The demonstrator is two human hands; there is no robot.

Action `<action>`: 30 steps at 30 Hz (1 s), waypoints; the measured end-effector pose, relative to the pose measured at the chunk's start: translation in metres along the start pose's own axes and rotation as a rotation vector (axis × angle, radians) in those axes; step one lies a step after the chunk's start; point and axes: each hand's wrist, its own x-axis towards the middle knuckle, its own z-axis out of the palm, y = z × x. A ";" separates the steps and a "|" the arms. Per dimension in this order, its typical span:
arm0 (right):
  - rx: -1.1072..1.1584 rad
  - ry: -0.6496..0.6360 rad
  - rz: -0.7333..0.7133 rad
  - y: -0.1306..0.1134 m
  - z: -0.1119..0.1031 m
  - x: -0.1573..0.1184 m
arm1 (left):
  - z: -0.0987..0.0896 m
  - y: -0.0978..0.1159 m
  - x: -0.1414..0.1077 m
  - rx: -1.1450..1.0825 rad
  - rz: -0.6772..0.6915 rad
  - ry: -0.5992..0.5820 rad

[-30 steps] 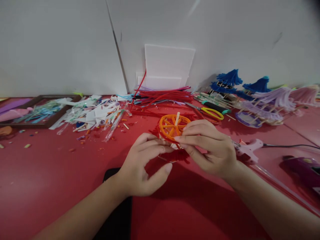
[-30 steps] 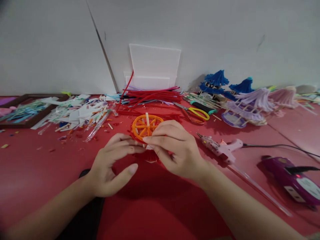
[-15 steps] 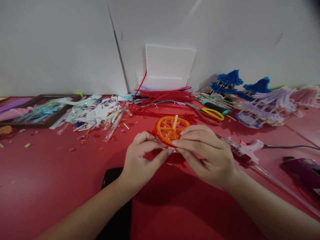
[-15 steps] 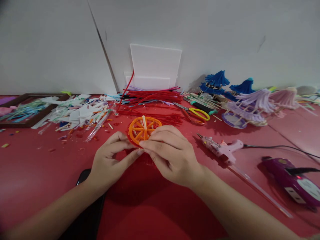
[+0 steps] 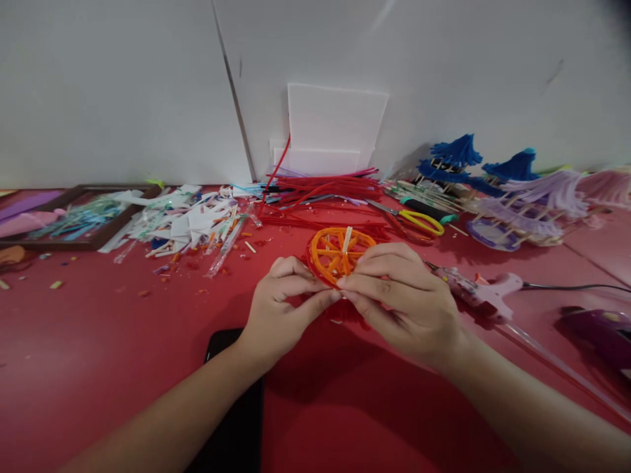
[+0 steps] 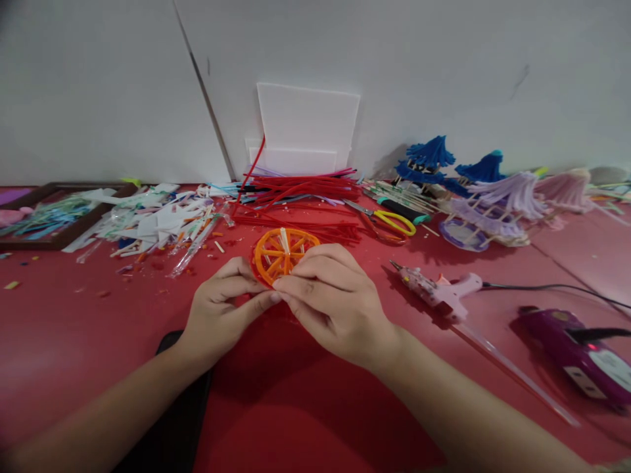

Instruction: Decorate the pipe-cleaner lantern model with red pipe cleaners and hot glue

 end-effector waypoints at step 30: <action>-0.019 0.059 0.062 -0.003 0.009 -0.005 | 0.001 -0.001 0.000 -0.012 -0.013 0.013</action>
